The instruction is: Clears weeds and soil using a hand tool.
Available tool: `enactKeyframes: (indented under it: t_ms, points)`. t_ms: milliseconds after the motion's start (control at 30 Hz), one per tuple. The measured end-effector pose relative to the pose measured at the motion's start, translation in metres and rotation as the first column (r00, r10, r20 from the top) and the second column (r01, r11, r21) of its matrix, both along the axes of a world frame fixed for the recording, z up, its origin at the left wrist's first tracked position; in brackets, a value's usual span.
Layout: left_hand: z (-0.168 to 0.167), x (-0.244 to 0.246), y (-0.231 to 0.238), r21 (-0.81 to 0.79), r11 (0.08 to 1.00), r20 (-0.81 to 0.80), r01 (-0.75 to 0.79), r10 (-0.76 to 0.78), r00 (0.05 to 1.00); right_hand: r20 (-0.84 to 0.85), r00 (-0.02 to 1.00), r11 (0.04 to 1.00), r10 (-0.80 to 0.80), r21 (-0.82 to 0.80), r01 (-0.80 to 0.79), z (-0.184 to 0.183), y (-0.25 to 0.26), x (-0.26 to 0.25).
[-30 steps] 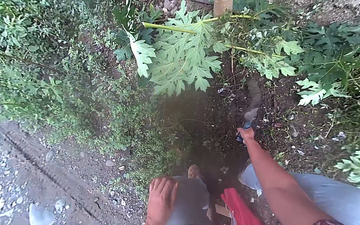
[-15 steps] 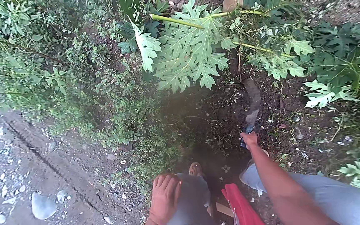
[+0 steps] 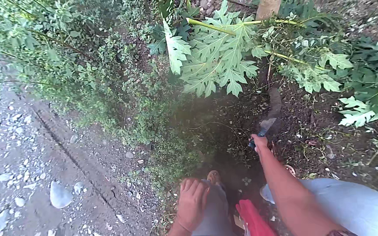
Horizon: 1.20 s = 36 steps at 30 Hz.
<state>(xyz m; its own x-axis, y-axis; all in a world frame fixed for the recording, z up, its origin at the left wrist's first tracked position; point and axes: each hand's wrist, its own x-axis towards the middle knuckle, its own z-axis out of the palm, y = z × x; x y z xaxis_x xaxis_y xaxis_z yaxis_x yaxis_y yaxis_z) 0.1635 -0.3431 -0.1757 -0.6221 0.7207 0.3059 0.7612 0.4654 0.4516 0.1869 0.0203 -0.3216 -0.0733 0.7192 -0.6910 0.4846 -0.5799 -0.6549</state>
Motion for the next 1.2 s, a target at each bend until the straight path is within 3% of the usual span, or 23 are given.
enactKeyframes:
  t_ms: [33,100,167,233,367,533,700,767,867,967,1100,1133,1200]
  points:
    - [-0.001,0.001,0.0,0.003,1.0,-0.001,-0.002,0.002,1.0,0.002,1.0,1.0,0.015,-0.014,-0.015,0.0,-0.005,-0.022]
    - [-0.001,0.001,0.002,-0.004,1.0,0.002,-0.012,0.012,1.0,0.128,0.963,0.972,0.236,-0.035,-0.234,-0.005,-0.013,-0.054]
    - [-0.001,0.001,0.005,-0.019,1.0,0.012,-0.024,0.024,1.0,0.31,0.78,0.836,0.544,-0.115,-0.537,-0.012,-0.018,-0.069]
    - [-0.003,0.001,0.008,-0.028,0.999,0.015,-0.031,0.032,0.999,0.37,0.669,0.752,0.644,-0.145,-0.643,-0.019,-0.028,-0.067]
    - [-0.003,-0.004,0.02,-0.041,0.999,0.021,-0.001,0.002,1.0,0.307,0.727,0.778,0.614,-0.083,-0.622,-0.02,-0.038,-0.018]
    - [0.001,-0.003,0.015,-0.036,0.999,0.013,0.005,-0.005,1.0,0.178,0.903,0.92,0.392,-0.058,-0.388,0.006,-0.065,0.07]
    - [0.003,0.001,-0.012,-0.013,0.996,-0.017,-0.091,0.091,0.996,0.254,0.875,0.91,0.413,-0.067,-0.41,0.02,-0.089,0.116]
    - [0.005,0.005,-0.024,-0.022,0.99,-0.053,-0.139,0.137,0.989,0.354,0.767,0.837,0.535,-0.103,-0.537,0.025,-0.099,0.13]
    - [0.009,0.013,-0.038,-0.026,0.981,-0.116,-0.19,0.186,0.976,0.476,0.529,0.67,0.702,-0.192,-0.717,0.04,-0.114,0.148]
    - [0.009,0.023,-0.047,0.018,0.974,-0.184,-0.226,0.226,0.957,0.54,0.312,0.513,0.782,-0.274,-0.813,0.067,-0.116,0.162]
    - [0.008,0.036,-0.059,0.111,0.926,-0.181,-0.362,0.377,0.908,0.555,0.003,0.245,0.832,-0.363,-0.899,0.11,-0.083,0.181]
    - [0.009,0.042,-0.063,0.13,0.905,-0.148,-0.406,0.422,0.894,0.543,-0.027,0.206,0.839,-0.364,-0.909,0.12,-0.072,0.184]
    - [0.013,0.062,-0.074,0.166,0.854,-0.044,-0.493,0.506,0.862,0.53,0.02,0.223,0.848,-0.321,-0.921,0.133,-0.06,0.188]
